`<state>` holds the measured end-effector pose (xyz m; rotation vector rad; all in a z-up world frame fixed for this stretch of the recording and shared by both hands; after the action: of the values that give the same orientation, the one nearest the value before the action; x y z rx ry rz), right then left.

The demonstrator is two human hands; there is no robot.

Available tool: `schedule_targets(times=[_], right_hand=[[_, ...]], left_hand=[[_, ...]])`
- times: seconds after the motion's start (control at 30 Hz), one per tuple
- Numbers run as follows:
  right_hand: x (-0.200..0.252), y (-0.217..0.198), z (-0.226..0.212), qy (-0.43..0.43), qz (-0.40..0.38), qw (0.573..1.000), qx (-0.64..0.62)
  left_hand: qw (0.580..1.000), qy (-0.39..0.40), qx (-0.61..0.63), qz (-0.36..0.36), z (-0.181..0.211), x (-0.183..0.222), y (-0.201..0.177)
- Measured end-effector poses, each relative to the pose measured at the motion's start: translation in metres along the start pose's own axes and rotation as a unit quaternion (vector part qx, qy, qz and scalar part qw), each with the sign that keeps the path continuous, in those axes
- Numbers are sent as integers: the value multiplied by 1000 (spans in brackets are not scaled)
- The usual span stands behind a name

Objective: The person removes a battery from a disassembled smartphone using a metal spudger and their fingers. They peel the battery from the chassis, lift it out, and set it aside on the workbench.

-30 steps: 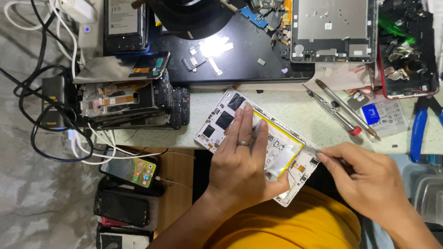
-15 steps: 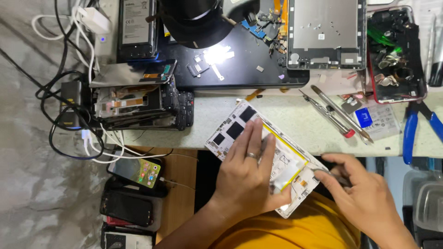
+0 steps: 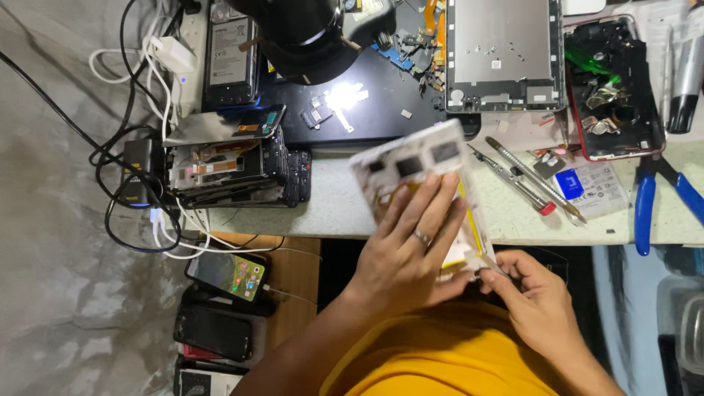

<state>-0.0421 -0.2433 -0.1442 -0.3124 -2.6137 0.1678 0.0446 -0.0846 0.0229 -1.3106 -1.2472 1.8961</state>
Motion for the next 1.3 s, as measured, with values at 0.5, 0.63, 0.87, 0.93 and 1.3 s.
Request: schedule_targets(times=[0.5, 0.63, 0.87, 0.93, 1.3], right_hand=[[20, -13, -65, -61, 213, 967, 124], [43, -20, -119, -214, 231, 910, 269], [45, -28, -166, -284, 177, 834, 439], [43, -30, -174, -289, 174, 817, 468], [43, -24, -185, -294, 148, 819, 470]], left_hand=[[965, -189, 38, 175, -35, 19, -9], [965, -189, 51, 176, -39, 18, -8], [979, -136, 55, 144, -39, 23, -1], [983, -97, 62, 140, -37, 25, 0], [989, -81, 62, 110, -35, 25, 3]])
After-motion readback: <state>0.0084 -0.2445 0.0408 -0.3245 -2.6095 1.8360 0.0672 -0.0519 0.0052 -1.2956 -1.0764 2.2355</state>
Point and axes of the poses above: each hand's wrist, its own x-axis away from the middle knuckle, its own y-axis out of the palm, z = x × y, the point moved 10 cm from there along -x, towards the middle knuckle, and after that the axes turned 8 degrees about y, right-handed, at the moved point
